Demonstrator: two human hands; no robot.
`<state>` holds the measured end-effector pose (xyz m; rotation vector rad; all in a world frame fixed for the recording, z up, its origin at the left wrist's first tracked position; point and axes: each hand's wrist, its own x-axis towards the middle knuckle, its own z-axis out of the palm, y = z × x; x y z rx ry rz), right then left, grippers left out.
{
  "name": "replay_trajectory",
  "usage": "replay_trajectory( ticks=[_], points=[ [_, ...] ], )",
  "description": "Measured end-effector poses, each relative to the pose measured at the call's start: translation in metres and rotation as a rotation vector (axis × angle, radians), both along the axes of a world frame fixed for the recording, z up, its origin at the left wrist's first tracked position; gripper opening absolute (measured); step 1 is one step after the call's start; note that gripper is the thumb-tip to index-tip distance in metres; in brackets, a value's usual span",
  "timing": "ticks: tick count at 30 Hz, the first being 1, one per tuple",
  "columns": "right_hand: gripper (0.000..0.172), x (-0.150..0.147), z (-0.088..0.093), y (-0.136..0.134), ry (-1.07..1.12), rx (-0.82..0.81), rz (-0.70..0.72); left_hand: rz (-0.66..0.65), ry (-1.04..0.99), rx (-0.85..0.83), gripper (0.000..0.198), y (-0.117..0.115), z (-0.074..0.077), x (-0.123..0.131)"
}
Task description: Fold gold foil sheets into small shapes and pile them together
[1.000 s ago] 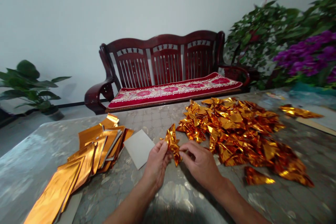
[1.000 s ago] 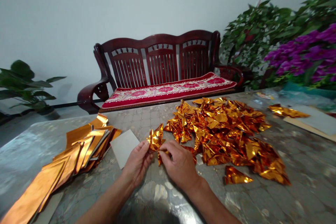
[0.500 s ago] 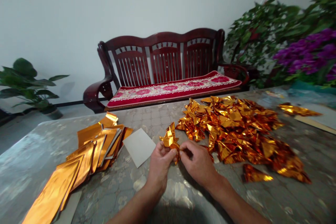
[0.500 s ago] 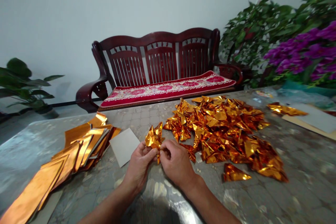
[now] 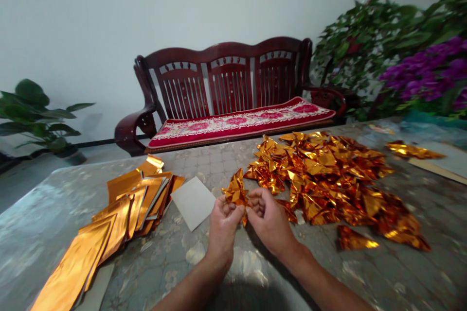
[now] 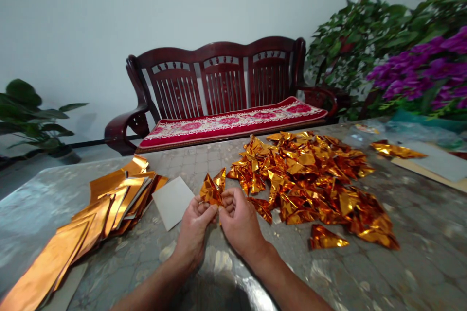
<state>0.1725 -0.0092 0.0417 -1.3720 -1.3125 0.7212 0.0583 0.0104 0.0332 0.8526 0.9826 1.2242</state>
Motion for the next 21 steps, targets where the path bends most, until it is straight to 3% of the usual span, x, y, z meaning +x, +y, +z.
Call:
replay_trajectory(
  ticks=[8,21],
  points=[
    [0.030,-0.0031,0.0012,0.0003,-0.039,-0.029,-0.028,-0.068,-0.002,0.051,0.039,-0.0025,0.0005,-0.0010],
    [0.036,0.0051,-0.0016,0.0008,0.016,-0.052,0.074,-0.083,0.000,0.035,0.038,-0.0004,-0.0004,-0.0055]
  ],
)
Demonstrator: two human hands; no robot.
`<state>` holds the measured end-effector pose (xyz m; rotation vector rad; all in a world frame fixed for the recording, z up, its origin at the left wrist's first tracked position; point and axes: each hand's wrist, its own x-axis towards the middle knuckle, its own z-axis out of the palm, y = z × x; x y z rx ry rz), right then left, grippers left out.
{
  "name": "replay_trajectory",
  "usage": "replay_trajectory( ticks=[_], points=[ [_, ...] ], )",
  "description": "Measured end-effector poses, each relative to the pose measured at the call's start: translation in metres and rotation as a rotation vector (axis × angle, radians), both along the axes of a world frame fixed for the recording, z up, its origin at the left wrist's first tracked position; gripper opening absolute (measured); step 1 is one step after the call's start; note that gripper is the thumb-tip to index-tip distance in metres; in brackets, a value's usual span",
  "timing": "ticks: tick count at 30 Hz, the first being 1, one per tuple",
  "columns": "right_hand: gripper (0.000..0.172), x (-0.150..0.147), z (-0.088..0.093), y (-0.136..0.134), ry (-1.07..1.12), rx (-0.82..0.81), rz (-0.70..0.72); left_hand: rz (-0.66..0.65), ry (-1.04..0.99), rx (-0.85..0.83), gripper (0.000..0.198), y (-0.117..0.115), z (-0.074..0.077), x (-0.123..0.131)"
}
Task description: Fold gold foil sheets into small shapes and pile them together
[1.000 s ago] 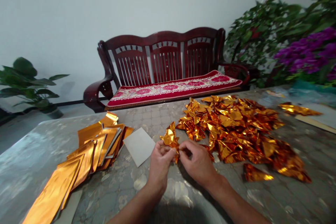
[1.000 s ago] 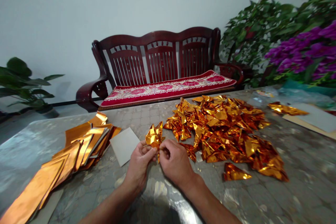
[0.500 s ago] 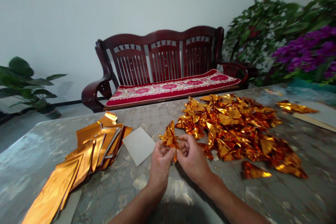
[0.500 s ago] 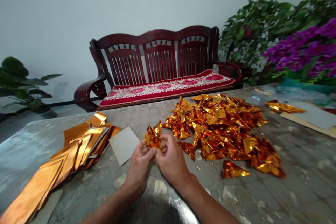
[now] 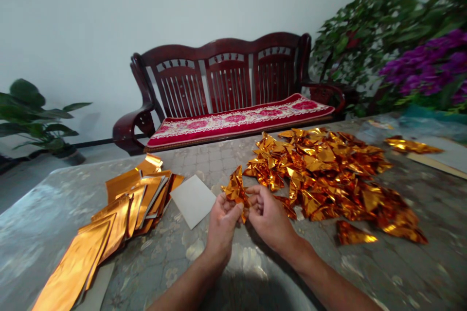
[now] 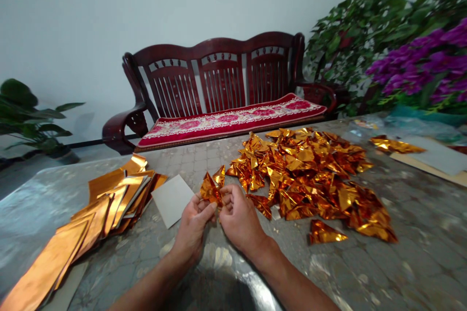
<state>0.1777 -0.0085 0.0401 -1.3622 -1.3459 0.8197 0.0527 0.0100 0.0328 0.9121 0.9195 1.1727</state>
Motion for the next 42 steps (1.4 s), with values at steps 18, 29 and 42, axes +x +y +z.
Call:
replay_trajectory(
  ticks=[18,29,42],
  points=[
    [0.012,0.016,0.005,0.004,-0.341,0.019,-0.139,-0.032,0.189,0.134,0.054,0.006,-0.001,-0.001],
    [0.017,0.013,0.000,-0.001,-0.547,0.203,-0.160,0.063,0.565,0.380,0.021,0.019,0.006,-0.016],
    [0.029,0.005,-0.006,0.005,-0.355,0.221,-0.185,-0.002,0.493,0.226,0.029,0.014,-0.010,-0.014]
  ],
)
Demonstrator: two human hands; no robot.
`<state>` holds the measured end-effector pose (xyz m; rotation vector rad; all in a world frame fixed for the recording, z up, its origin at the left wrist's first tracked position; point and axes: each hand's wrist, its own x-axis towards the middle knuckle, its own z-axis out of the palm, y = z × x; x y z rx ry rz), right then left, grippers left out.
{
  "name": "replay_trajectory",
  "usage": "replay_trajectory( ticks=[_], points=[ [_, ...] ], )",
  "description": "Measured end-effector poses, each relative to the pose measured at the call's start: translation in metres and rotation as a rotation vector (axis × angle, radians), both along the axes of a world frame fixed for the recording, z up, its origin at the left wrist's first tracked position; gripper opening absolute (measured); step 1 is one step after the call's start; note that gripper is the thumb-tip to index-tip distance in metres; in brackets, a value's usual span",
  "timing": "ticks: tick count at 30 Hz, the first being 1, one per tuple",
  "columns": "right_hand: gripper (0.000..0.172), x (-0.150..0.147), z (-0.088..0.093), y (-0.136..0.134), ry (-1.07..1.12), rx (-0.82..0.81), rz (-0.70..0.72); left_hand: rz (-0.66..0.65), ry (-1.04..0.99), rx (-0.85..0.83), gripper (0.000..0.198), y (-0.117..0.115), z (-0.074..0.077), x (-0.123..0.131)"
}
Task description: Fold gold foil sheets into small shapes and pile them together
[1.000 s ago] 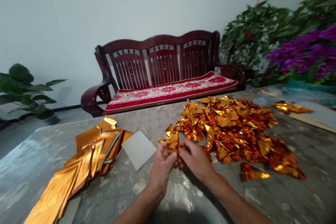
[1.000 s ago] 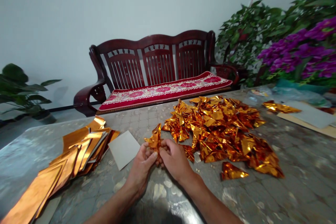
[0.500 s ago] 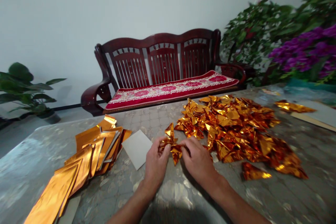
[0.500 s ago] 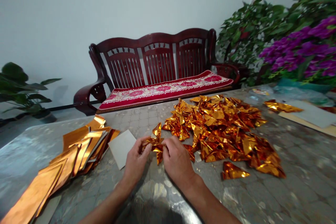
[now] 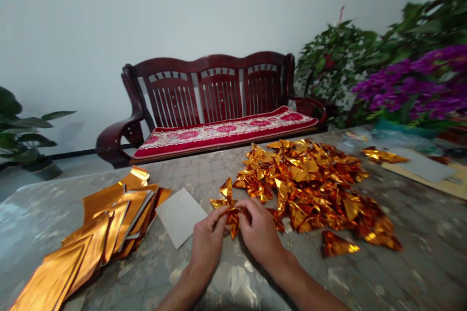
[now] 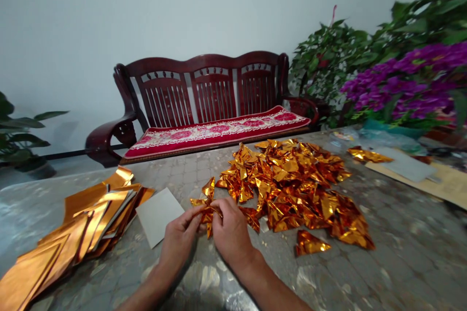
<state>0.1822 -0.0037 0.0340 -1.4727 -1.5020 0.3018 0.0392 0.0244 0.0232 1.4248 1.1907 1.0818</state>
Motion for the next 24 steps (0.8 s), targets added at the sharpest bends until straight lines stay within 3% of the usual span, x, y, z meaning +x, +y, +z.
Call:
replay_trajectory(
  ticks=[5,8,13,17,24],
  points=[
    [0.025,0.002,0.003,-0.001,-0.034,-0.051,0.049,-0.016,-0.076,-0.070,0.038,0.006,-0.009,-0.001],
    [0.020,0.019,0.010,0.001,-0.106,-0.044,-0.007,-0.015,-0.045,-0.026,0.040,0.008,-0.010,-0.002],
    [0.029,0.060,0.020,0.008,-0.396,0.025,-0.257,0.046,0.300,0.110,0.042,0.006,-0.001,-0.004],
    [0.035,0.071,0.020,0.009,-0.656,-0.058,-0.268,0.093,0.516,0.192,0.043,0.005,0.001,-0.005],
    [0.024,0.064,0.015,0.012,-0.896,-0.174,-0.237,0.103,0.442,0.164,0.042,0.009,0.003,-0.011]
  ],
)
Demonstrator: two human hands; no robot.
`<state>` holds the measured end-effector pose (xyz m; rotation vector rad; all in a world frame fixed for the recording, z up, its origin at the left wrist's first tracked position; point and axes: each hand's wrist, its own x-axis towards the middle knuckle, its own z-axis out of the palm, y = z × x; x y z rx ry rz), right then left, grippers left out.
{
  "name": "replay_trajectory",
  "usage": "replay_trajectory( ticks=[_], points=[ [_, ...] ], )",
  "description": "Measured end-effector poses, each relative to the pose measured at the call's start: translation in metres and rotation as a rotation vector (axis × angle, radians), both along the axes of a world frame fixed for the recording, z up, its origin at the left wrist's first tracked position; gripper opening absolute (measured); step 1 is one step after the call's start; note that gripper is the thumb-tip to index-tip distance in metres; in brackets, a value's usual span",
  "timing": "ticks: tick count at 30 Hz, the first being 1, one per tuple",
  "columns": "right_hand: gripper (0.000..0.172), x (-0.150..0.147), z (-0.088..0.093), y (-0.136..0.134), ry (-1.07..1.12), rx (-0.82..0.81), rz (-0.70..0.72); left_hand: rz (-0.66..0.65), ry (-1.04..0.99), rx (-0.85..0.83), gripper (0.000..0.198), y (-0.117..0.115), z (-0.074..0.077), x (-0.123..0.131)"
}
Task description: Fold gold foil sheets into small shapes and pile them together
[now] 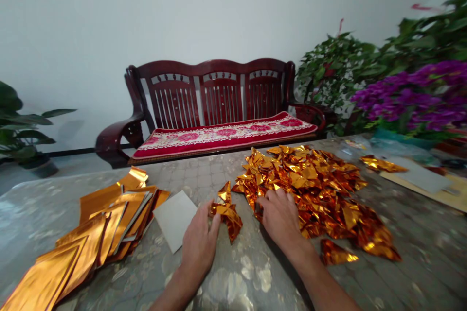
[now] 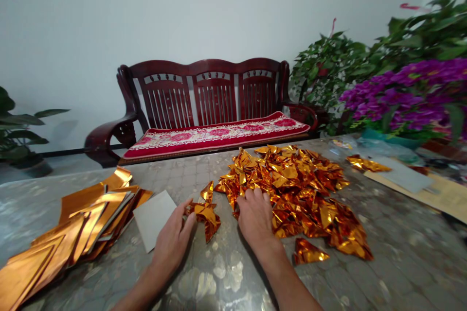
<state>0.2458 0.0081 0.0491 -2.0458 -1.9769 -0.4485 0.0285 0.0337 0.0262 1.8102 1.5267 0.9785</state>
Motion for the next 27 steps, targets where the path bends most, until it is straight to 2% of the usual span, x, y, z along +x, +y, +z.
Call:
replay_trajectory(
  ticks=[6,9,12,15,18,23,25,27],
  points=[
    [0.024,0.004,0.002,-0.001,0.004,0.017,-0.050,-0.042,-0.146,0.059,0.034,0.005,-0.014,-0.001],
    [0.024,0.004,0.005,-0.002,0.000,0.024,-0.068,-0.089,-0.181,0.056,0.036,0.006,-0.020,0.002],
    [0.023,0.002,0.006,-0.002,-0.027,0.007,-0.076,-0.100,-0.158,0.097,0.039,0.004,-0.017,0.002],
    [0.019,0.002,0.006,-0.001,-0.041,-0.039,-0.078,-0.030,-0.057,0.144,0.034,0.002,-0.010,-0.001],
    [0.017,0.003,0.005,-0.001,-0.027,-0.052,-0.086,0.011,-0.036,0.065,0.027,-0.001,-0.007,-0.002],
    [0.022,0.006,0.006,-0.004,0.073,0.087,-0.060,-0.126,-0.248,-0.102,0.030,-0.004,-0.014,0.005],
    [0.029,0.006,0.006,-0.006,0.154,0.203,0.006,-0.174,-0.333,-0.113,0.033,-0.004,-0.015,0.008],
    [0.036,0.002,0.005,-0.007,0.259,0.326,0.138,-0.157,-0.377,-0.086,0.033,-0.003,-0.013,0.009]
  ],
)
